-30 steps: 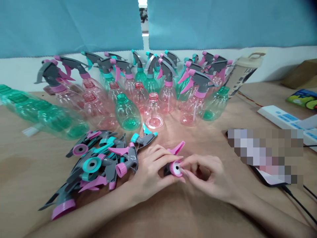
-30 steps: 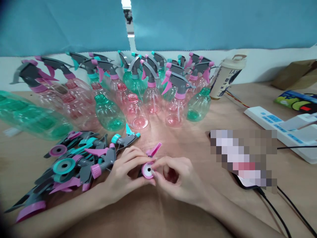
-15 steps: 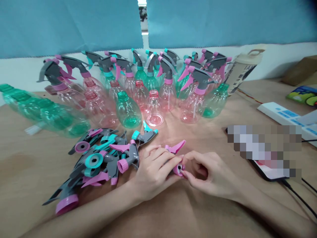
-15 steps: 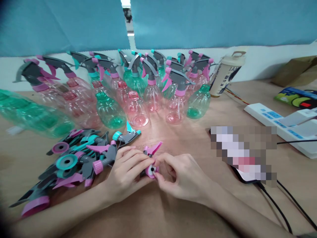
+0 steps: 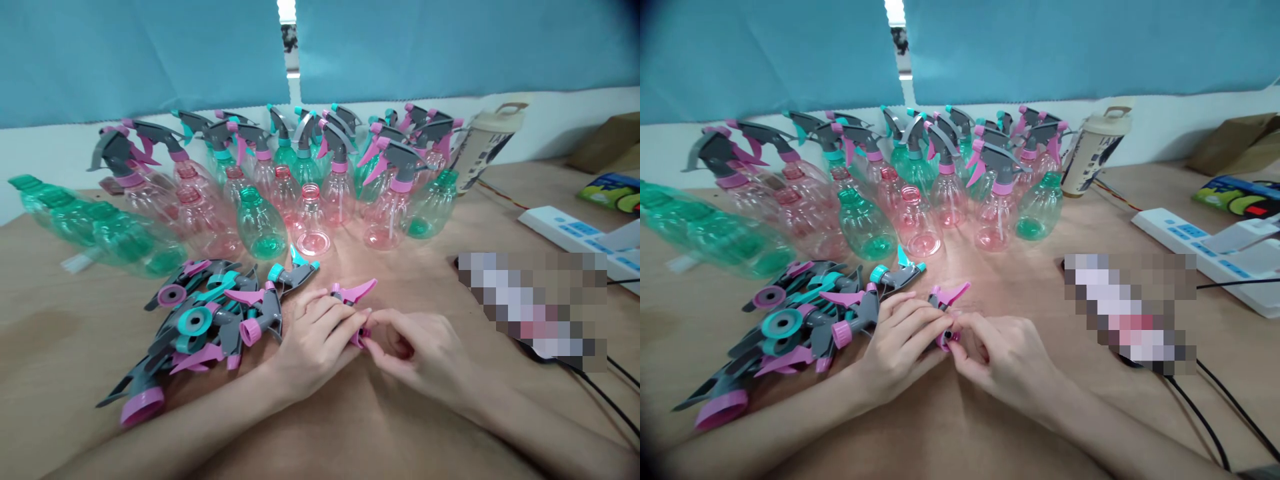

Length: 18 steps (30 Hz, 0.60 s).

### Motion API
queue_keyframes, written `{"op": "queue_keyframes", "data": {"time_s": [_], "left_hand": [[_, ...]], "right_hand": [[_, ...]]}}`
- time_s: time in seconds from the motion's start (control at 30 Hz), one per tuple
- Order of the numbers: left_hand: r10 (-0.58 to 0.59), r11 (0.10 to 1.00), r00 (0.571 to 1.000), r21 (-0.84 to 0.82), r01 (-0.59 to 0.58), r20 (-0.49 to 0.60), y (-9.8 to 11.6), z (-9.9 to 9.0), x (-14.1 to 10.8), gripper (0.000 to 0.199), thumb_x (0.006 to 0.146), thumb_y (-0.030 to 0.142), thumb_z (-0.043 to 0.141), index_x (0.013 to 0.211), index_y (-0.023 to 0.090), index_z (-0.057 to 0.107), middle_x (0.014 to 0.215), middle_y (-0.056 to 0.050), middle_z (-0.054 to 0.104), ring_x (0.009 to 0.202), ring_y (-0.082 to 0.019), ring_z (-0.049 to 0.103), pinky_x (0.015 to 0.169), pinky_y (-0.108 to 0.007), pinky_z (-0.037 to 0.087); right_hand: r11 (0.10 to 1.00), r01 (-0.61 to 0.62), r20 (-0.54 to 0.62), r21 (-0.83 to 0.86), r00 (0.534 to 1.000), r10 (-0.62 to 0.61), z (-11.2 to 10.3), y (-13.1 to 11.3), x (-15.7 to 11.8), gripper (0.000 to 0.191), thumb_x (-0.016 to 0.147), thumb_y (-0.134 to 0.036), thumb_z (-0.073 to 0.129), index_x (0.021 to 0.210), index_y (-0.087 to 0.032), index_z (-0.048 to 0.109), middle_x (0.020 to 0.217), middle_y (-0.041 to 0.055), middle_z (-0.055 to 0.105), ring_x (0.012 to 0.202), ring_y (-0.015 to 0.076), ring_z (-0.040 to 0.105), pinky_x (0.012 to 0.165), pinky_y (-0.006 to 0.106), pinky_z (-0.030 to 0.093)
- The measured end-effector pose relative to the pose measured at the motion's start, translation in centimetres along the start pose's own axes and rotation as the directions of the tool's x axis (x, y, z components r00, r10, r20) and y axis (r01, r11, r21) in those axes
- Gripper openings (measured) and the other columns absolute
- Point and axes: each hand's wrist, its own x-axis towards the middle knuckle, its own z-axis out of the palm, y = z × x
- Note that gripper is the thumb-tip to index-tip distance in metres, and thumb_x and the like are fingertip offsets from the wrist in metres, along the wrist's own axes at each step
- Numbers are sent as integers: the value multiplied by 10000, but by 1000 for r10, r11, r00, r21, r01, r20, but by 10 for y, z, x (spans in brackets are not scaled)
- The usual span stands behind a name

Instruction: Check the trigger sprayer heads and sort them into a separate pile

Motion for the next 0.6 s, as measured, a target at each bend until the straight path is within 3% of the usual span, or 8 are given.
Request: {"op": "queue_keyframes", "data": {"time_s": [0.1,0.23,0.37,0.47,0.6], "left_hand": [[9,1000,1000,-17,-9,-24,1,0,-1,134,847,165,573,976,131,588,838,-37,686,829,-166,611,922,-361,373],[7,999,999,-48,-10,-48,1,0,-5,154,865,245,573,984,149,588,846,-39,682,827,-167,607,905,-370,376],[-47,994,999,-98,46,-9,-2,2,-4,210,841,291,624,1001,160,585,861,-37,673,834,-178,588,884,-375,375],[-36,989,997,-141,44,63,-5,3,-3,282,846,307,618,1073,149,560,923,-58,665,878,-193,568,832,-355,395],[29,984,992,-180,-7,123,-7,3,-3,380,900,271,538,1240,126,449,1006,-82,658,964,-200,547,842,-348,400]], "right_hand": [[1000,-9,-71,21,997,11,6,-6,-4,144,801,-173,595,933,-205,547,522,-102,438,424,65,407,474,199,332],[996,-20,-79,87,997,27,7,-10,-6,115,829,-186,583,935,-215,549,528,-100,424,428,63,395,474,200,323],[967,-103,88,233,993,84,-4,-4,0,119,853,-192,561,969,-214,554,570,-88,459,466,60,417,482,186,330],[938,-177,269,297,958,96,-17,0,8,54,844,-206,574,896,-215,563,593,-83,482,492,55,427,476,177,317],[931,-206,348,303,933,93,-25,1,14,84,814,-183,591,842,-216,519,586,-95,471,490,49,413,474,172,301]]}}
